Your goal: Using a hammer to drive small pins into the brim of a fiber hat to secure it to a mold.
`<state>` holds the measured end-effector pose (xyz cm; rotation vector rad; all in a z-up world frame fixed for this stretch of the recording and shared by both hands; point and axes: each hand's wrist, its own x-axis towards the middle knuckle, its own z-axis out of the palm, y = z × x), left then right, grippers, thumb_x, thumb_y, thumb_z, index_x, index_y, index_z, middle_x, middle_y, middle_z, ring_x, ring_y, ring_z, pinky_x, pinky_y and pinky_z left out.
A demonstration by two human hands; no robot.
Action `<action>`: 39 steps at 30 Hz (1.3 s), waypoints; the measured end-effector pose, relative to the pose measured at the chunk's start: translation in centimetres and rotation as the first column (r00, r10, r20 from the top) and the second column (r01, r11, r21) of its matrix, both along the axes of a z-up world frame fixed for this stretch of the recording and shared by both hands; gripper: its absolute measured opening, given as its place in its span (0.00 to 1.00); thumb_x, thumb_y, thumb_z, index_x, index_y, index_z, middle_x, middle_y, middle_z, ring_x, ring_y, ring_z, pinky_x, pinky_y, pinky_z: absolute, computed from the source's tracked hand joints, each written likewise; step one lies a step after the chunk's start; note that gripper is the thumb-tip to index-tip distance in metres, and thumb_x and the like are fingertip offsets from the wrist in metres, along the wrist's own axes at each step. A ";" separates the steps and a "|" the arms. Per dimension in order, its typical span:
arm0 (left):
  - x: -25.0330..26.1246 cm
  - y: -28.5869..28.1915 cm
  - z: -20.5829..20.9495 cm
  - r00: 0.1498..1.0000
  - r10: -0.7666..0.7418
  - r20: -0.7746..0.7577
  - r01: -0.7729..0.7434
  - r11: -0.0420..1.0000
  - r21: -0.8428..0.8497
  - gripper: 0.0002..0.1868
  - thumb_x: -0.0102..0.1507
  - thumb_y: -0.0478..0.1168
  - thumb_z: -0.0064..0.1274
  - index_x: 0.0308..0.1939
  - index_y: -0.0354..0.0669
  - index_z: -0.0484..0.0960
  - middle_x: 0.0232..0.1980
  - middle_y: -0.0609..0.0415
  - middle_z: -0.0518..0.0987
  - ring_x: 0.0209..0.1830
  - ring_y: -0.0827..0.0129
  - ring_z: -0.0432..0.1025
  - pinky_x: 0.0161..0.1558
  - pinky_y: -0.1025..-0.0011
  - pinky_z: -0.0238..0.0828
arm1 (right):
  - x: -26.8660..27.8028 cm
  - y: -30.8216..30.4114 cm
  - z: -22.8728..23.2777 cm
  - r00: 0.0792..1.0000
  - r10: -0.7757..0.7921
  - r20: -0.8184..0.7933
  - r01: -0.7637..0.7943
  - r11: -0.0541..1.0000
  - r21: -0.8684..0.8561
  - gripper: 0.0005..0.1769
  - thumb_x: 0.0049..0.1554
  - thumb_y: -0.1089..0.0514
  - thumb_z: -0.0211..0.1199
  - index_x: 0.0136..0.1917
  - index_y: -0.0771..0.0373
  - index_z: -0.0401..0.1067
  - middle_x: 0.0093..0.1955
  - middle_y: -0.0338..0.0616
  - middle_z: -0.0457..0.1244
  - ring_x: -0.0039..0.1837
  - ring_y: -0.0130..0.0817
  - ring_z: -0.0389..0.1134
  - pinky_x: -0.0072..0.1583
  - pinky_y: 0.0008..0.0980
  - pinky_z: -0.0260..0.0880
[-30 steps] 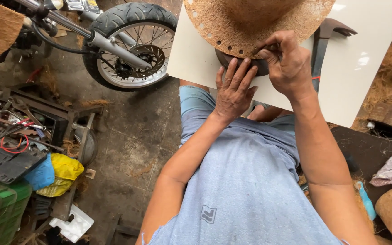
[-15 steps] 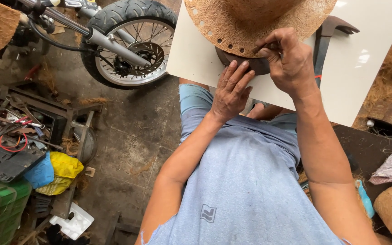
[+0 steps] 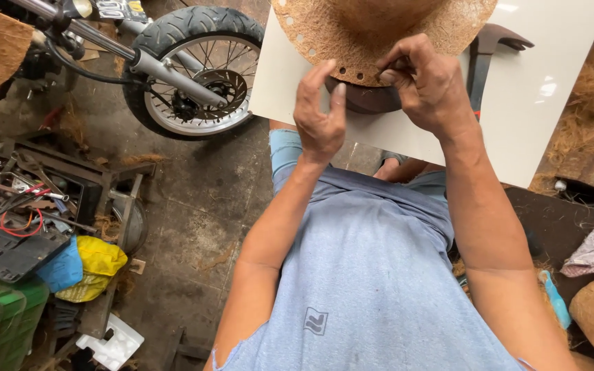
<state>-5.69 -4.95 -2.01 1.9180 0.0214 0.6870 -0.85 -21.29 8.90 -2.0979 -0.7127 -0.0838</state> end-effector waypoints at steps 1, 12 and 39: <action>-0.2 0.1 0.8 1.000 -0.002 0.001 0.002 1.000 0.000 0.20 0.68 0.37 0.51 0.64 0.51 0.67 0.65 0.56 0.73 0.67 0.66 0.71 0.74 0.67 0.69 | -0.1 0.1 0.0 1.000 -0.002 0.001 0.002 1.000 0.000 0.15 0.58 0.80 0.68 0.53 0.72 0.66 0.43 0.50 0.67 0.41 0.32 0.67 0.43 0.28 0.67; -0.5 0.8 1.7 0.997 -0.022 -0.078 0.010 0.987 -0.160 0.21 0.65 0.33 0.52 0.62 0.45 0.70 0.61 0.53 0.76 0.62 0.64 0.74 0.69 0.67 0.71 | 0.0 0.3 -0.4 1.000 -0.009 0.017 0.008 1.000 0.017 0.17 0.58 0.81 0.67 0.53 0.73 0.64 0.46 0.52 0.69 0.40 0.33 0.68 0.41 0.27 0.67; 1.6 -1.9 3.3 0.966 -0.258 0.032 0.259 0.965 -0.045 0.39 0.59 0.25 0.60 0.70 0.55 0.63 0.60 0.56 0.80 0.58 0.67 0.80 0.64 0.74 0.82 | 0.2 0.1 0.4 0.999 0.017 0.038 -0.017 1.000 0.017 0.14 0.55 0.82 0.64 0.52 0.75 0.66 0.48 0.55 0.70 0.45 0.39 0.72 0.45 0.31 0.72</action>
